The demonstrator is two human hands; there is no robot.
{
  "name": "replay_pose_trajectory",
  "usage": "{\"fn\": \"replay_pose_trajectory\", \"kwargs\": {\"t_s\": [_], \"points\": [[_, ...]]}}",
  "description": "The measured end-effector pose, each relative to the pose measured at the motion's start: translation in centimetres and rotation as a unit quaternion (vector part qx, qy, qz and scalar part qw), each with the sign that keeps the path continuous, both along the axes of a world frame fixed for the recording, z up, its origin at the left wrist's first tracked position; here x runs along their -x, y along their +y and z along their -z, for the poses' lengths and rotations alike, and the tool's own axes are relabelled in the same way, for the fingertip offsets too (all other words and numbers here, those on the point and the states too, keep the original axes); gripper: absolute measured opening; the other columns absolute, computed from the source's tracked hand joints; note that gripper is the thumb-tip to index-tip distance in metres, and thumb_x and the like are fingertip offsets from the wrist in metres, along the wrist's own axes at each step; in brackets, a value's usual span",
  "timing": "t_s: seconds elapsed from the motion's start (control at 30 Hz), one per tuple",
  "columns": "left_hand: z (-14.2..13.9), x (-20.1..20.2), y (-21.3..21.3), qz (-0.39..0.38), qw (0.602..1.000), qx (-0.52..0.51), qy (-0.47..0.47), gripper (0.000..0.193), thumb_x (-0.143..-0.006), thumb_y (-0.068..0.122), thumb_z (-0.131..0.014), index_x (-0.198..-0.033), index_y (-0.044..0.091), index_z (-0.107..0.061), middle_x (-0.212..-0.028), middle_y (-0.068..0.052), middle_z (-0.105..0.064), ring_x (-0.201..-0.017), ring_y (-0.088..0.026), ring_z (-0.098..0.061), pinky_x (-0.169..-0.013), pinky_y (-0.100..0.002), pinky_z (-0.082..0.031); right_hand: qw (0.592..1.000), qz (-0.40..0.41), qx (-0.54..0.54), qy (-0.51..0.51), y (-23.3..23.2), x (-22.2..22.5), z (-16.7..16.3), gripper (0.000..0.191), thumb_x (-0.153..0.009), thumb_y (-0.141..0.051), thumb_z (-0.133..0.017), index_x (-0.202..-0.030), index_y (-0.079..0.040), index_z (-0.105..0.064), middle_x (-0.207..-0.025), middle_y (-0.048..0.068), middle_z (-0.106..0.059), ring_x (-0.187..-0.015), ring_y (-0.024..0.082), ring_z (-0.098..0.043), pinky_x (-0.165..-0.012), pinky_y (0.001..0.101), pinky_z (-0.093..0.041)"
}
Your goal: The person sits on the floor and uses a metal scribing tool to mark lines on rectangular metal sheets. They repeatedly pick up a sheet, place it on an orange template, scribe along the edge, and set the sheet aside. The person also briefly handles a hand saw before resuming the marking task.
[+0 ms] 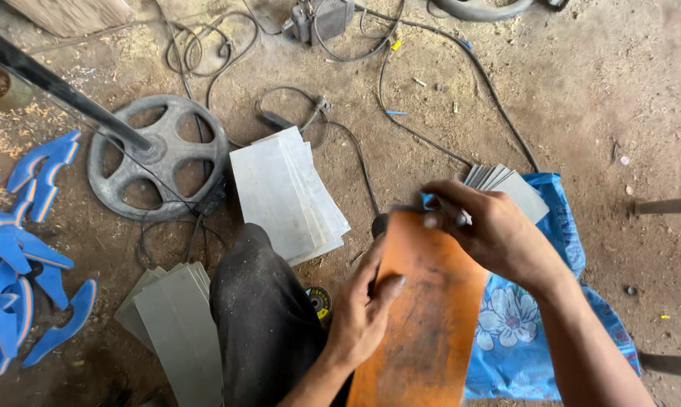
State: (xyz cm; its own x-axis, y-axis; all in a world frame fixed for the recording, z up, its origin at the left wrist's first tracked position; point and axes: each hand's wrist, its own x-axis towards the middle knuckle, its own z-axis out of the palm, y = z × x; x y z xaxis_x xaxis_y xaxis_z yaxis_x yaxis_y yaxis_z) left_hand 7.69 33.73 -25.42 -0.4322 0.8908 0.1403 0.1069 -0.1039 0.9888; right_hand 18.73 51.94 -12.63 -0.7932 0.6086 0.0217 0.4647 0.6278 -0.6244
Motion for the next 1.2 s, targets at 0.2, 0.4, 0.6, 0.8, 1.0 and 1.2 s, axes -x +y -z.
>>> {"fn": "replay_pose_trajectory", "kwargs": {"t_s": [0.2, 0.4, 0.6, 0.8, 1.0, 1.2], "points": [[-6.6, 3.8, 5.4, 0.110, 0.979, -0.034, 0.169, 0.059, -0.097, 0.021, -0.066, -0.151, 0.007, -0.047, -0.120, -0.016, -0.073, -0.099, -0.025, -0.074, -0.084, -0.033, -0.062, 0.960, 0.211, 0.169, 0.074, 1.2, -5.1, -1.5, 0.025, -0.084, -0.010, -0.080, -0.106, 0.001, -0.074, -0.090, 0.012, -0.075, -0.082, 0.018, -0.066, -0.073, 0.0370, -0.053], [-6.3, 0.0, 0.5, -0.107, 0.993, 0.031, 0.048, 0.029, -0.108, 0.027, -0.059, -0.130, 0.007, -0.061, -0.099, -0.018, -0.071, -0.082, -0.025, -0.069, -0.067, -0.037, -0.058, 0.786, 0.397, 0.240, 0.410, -0.7, -10.1, 4.1, 0.015, -0.103, -0.010, -0.067, -0.108, 0.003, -0.065, -0.097, 0.010, -0.069, -0.089, 0.019, -0.065, -0.081, 0.0370, -0.054], [-0.1, 0.5, 3.7, -0.165, 0.870, -0.011, -0.464, 0.061, -0.099, 0.046, -0.048, -0.149, 0.014, -0.032, -0.142, -0.010, -0.054, -0.122, -0.026, -0.059, -0.098, -0.046, -0.054, 0.695, 0.400, 0.300, 0.517, -5.5, -10.4, 10.1, 0.017, -0.113, -0.016, -0.058, -0.117, 0.001, -0.061, -0.109, 0.008, -0.065, -0.099, 0.018, -0.064, -0.091, 0.0383, -0.054], [-0.4, 4.7, 5.1, -0.269, 0.889, -0.013, -0.370, 0.073, -0.095, 0.038, -0.058, -0.158, 0.012, -0.030, -0.153, -0.015, -0.051, -0.135, -0.028, -0.053, -0.109, -0.048, -0.048, 0.739, 0.403, 0.343, 0.417, -9.7, -12.0, 11.3, 0.028, -0.106, -0.016, -0.050, -0.128, 0.001, -0.057, -0.111, 0.016, -0.069, -0.101, 0.025, -0.070, -0.086, 0.0413, -0.055], [2.5, 1.5, 1.0, -0.094, 0.981, 0.077, -0.149, 0.086, -0.095, 0.042, -0.064, -0.161, 0.006, -0.022, -0.159, -0.021, -0.044, -0.140, -0.033, -0.051, -0.116, -0.046, -0.044, 0.846, 0.327, 0.283, 0.312, -7.6, -10.0, 11.5, 0.044, -0.098, -0.014, -0.059, -0.138, 0.003, -0.054, -0.116, 0.013, -0.071, -0.099, 0.020, -0.069, -0.082, 0.0349, -0.055], [5.2, 0.0, -1.4, -0.076, 0.987, 0.095, -0.101, 0.091, -0.095, 0.047, -0.060, -0.161, 0.006, -0.014, -0.169, -0.022, -0.016, -0.154, -0.034, -0.025, -0.122, -0.049, -0.029, 0.877, 0.346, 0.213, 0.255, -10.0, -6.8, 13.8, 0.044, -0.091, -0.007, -0.071, -0.134, 0.001, -0.062, -0.117, 0.011, -0.070, -0.112, 0.015, -0.062, -0.098, 0.0285, -0.048]]}}
